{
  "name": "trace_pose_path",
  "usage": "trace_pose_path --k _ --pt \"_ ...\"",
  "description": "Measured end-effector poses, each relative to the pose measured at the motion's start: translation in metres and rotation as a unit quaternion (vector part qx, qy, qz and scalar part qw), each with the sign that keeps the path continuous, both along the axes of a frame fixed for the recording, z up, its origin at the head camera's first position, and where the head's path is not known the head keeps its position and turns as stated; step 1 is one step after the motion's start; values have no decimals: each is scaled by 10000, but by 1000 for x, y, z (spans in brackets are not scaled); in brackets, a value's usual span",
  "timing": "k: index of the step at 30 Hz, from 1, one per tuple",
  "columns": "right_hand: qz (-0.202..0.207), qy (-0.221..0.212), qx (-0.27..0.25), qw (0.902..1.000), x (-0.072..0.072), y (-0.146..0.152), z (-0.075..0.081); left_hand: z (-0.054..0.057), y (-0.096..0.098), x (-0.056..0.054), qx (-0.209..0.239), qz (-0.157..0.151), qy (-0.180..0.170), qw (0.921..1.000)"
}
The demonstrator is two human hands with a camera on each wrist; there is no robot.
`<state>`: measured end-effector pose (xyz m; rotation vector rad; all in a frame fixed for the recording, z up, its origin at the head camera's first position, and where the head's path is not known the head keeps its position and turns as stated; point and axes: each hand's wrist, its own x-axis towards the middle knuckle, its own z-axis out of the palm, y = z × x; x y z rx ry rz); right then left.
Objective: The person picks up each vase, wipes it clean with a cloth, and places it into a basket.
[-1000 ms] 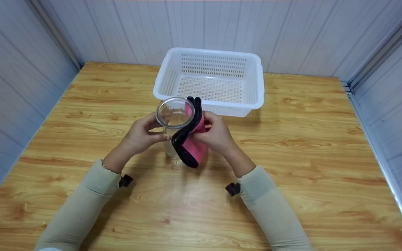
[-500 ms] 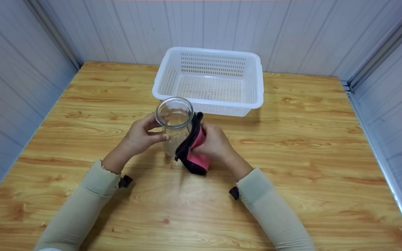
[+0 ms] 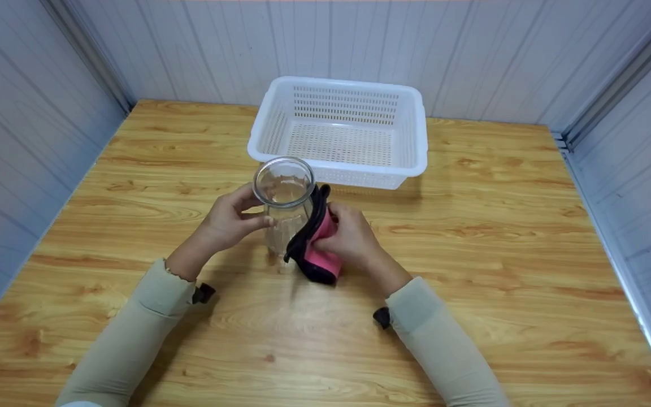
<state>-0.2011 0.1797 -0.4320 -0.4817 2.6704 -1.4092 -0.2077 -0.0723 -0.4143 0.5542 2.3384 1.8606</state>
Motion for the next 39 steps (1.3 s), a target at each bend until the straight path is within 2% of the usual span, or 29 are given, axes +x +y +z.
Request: trace_pose_path --k 5,12,19,22,28,35,39 --pt "-180 262 -412 9986 3 0 -2 -2 -2 -1 -94 -27 -39 9999" --pt "-310 434 -1001 9936 20 -10 37 -1 -2 -4 -266 -69 37 9996" --pt "-451 561 -1810 9808 2 -4 26 -2 -2 -5 -208 -159 -55 9996" --pt "-384 621 -1942 9782 -2 -3 28 -2 -1 -6 -131 -197 -78 9997" --pt "-349 522 -1732 9829 -2 -3 33 -1 -1 -6 -156 -154 -59 9997" --pt "-321 272 -1292 9907 10 -8 49 0 -1 -6 -146 -110 -142 9997" --pt "-381 97 -764 9963 6 -2 32 0 -1 -6 -139 -104 -201 9996"
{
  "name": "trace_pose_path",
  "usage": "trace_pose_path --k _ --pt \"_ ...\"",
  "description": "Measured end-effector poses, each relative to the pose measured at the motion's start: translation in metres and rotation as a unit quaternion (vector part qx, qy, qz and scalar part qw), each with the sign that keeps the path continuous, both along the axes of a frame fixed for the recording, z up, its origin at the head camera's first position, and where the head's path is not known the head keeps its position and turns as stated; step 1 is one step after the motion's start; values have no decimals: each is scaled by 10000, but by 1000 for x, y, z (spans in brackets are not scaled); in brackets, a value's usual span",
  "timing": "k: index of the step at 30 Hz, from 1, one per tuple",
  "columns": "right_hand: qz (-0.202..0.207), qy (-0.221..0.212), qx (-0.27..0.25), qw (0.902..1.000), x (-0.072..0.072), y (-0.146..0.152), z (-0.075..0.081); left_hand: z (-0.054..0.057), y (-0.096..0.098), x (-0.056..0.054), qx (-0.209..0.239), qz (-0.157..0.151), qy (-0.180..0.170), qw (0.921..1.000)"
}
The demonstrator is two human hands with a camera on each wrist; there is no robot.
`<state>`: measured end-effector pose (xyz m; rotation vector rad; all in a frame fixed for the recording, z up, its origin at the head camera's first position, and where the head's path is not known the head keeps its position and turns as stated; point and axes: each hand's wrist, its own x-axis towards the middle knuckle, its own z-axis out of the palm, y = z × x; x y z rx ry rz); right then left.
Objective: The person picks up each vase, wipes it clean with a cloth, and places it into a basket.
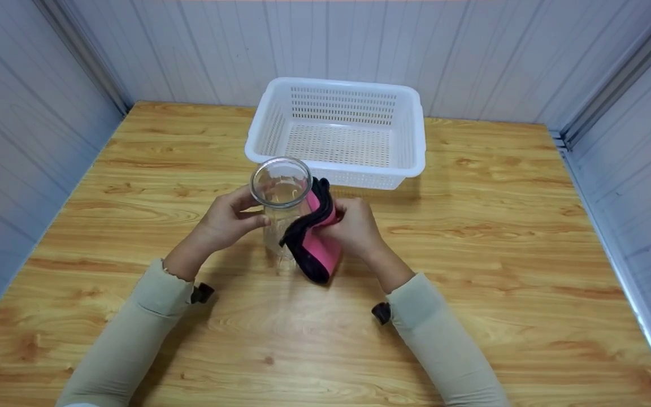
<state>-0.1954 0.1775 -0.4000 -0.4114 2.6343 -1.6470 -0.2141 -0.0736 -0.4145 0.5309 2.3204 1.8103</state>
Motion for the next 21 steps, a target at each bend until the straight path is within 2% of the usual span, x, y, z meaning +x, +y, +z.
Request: trace_pose_path --k 5,15,21 --pt "-131 -365 484 9981 -12 8 -23 0 1 0 -66 48 19 10000" --pt "55 -92 1178 9930 -15 8 -31 -1 1 3 -8 2 87 10000" --pt "99 -72 1073 9942 -12 7 -34 1 0 2 20 -103 168 9998"
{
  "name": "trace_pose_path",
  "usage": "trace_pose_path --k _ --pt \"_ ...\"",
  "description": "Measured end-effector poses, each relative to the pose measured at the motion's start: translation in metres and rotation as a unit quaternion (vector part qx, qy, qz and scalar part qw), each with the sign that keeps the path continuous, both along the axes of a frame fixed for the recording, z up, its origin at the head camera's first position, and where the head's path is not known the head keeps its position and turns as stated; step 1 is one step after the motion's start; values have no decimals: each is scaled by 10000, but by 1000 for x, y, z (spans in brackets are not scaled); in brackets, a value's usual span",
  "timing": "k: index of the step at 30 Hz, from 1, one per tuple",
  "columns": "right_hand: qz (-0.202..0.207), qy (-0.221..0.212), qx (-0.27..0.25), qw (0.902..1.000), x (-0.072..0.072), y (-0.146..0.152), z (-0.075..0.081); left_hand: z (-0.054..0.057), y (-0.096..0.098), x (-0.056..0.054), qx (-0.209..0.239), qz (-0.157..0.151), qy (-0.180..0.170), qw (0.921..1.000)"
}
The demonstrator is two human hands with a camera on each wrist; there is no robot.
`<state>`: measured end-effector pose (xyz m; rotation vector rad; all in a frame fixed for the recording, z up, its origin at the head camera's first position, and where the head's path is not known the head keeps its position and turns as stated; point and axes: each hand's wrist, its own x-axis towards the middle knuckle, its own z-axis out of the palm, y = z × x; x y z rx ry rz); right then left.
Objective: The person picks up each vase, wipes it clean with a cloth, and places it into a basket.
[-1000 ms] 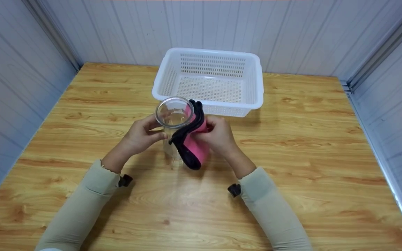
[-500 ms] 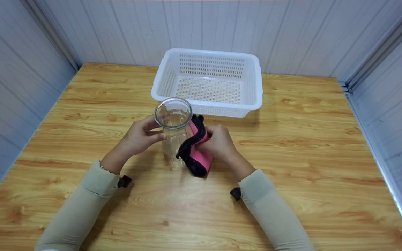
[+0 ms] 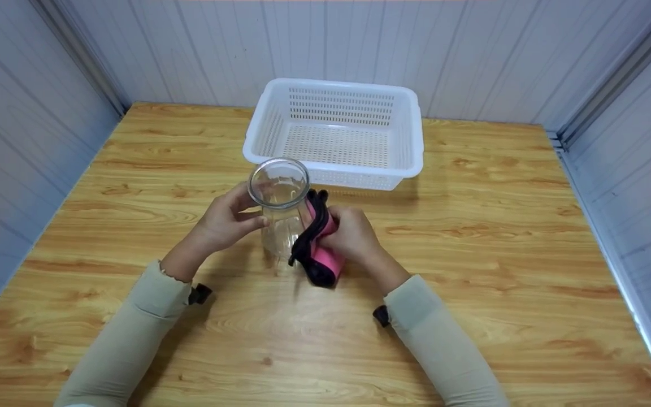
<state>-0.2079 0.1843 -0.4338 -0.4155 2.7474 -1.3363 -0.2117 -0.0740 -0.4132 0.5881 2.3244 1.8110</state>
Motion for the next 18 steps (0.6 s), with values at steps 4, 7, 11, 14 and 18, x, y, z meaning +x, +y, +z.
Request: trace_pose_path --k 4,7,11,14,18 --pt "-79 -7 -123 9999 3 -1 -1 0 1 1 -18 -74 146 9999" --pt "-168 -41 -267 9995 5 -2 0 0 1 2 -37 -75 181 9998" --pt "-267 -43 -503 9984 10 -6 14 -1 3 2 -70 28 108 9999" --pt "-302 42 -705 9970 18 -12 34 -1 3 2 -93 80 92 9999" --pt "-183 228 -1083 9937 23 -18 54 0 2 3 -175 118 150 9997"
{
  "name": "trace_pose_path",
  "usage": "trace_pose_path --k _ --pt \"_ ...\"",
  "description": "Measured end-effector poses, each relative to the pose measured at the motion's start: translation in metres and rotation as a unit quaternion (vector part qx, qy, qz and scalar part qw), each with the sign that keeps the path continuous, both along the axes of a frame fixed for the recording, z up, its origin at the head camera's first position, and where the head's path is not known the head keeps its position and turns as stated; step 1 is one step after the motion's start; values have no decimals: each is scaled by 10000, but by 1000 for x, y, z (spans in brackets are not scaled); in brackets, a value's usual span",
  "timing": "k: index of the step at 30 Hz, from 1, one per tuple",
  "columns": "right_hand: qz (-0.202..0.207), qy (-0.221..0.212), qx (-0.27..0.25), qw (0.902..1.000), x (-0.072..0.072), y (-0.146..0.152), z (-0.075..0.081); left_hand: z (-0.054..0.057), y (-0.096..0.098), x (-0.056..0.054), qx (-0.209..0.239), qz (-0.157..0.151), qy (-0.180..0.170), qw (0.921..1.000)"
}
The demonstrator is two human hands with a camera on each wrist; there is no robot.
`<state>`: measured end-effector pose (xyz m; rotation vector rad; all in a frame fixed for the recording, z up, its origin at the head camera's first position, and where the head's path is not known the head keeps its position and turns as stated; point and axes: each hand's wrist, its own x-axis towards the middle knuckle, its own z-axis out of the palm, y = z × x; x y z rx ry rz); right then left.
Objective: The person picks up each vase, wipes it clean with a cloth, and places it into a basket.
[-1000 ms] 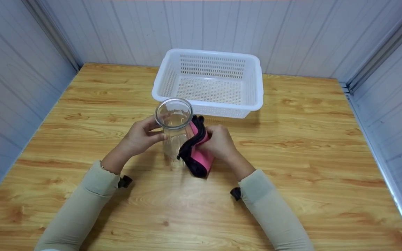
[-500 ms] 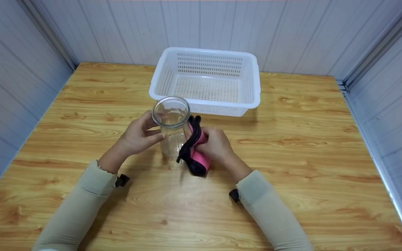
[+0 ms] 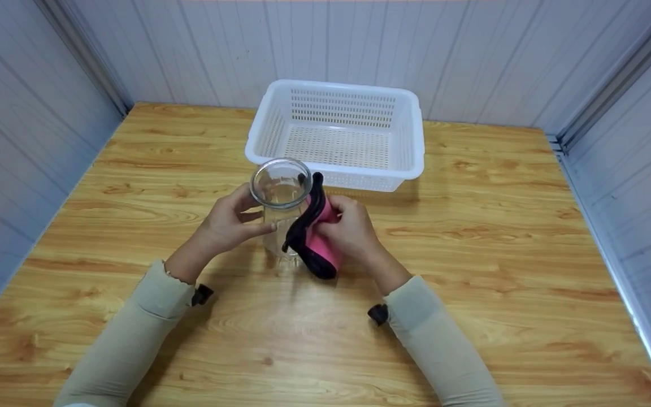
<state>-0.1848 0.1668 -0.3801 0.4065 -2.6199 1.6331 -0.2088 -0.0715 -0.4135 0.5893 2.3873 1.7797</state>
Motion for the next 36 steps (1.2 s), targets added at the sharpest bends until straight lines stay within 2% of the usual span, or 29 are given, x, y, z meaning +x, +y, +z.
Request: trace_pose_path --k 3,7,11,17,22,30,33,36 --pt "121 46 -309 9994 -3 0 6 1 1 0 -36 -7 59 10000" --pt "187 -95 -576 9981 -7 1 10 2 0 -1 -41 -16 88 10000" --pt "290 -211 -590 9976 -17 6 1 0 0 -2 -24 10 -12 10000" --pt "421 -289 -149 9986 -28 11 -13 0 0 -3 -27 34 -72 10000" --pt "514 -216 214 9982 -29 11 -19 -1 0 -3 -92 -4 167 9998" --pt "329 -222 1286 9909 -25 12 -37 -2 2 -2 -61 -34 266 9996" --pt "266 -141 1499 9882 -24 11 -43 -2 3 -2 -109 5 255 9996" --pt "183 -80 1479 9888 -23 11 -46 -2 4 -2 -154 54 250 9996"
